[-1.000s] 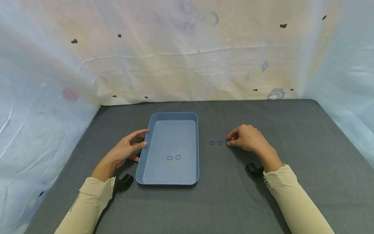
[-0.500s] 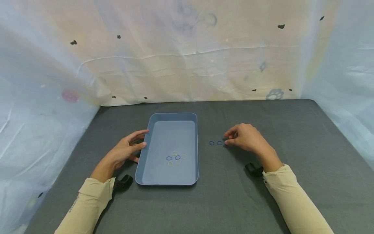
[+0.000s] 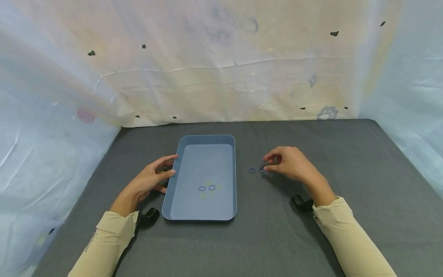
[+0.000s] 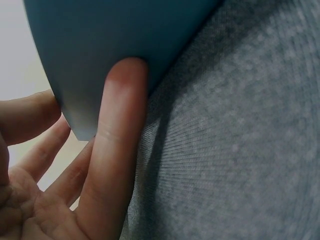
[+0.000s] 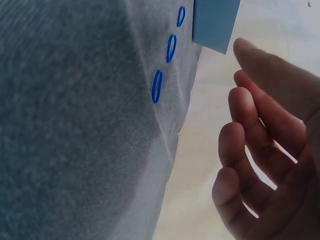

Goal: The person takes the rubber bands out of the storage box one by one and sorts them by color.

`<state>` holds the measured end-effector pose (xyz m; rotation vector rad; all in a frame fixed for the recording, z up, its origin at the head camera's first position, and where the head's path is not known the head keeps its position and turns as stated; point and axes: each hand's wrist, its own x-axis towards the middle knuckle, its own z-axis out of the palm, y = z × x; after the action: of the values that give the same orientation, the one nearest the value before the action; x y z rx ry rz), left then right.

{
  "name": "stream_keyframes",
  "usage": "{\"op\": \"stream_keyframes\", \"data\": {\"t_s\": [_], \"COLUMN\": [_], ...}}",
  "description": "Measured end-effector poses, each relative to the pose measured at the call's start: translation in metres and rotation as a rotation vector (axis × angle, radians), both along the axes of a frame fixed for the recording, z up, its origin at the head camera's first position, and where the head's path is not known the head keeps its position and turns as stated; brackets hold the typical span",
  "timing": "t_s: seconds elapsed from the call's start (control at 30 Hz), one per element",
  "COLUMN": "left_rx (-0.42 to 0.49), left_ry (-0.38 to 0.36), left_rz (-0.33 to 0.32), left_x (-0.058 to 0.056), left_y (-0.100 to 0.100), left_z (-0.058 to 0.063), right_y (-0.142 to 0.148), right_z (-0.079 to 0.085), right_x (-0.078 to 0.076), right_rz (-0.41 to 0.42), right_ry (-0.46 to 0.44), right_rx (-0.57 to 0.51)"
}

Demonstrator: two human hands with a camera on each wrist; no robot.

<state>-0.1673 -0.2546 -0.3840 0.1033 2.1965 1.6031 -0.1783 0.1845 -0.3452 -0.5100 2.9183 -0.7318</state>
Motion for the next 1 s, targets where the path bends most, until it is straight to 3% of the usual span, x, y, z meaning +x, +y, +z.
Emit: {"op": "stream_keyframes", "data": {"t_s": [0.67,1.0], "left_rx": [-0.004,0.002], "left_ry": [-0.010,-0.028], "left_rz": [-0.022,-0.045], "left_x": [0.000,0.000], "left_y": [-0.001,-0.006], "left_z": [-0.001,0.013], "right_y": [-0.009,-0.011], "right_z": [0.000,0.002], "right_x": [0.004,0.005], "right_rz": [0.134,0.149], "right_ry": [0.112,0.114], "right_rx": [-0.162,-0.161]}}
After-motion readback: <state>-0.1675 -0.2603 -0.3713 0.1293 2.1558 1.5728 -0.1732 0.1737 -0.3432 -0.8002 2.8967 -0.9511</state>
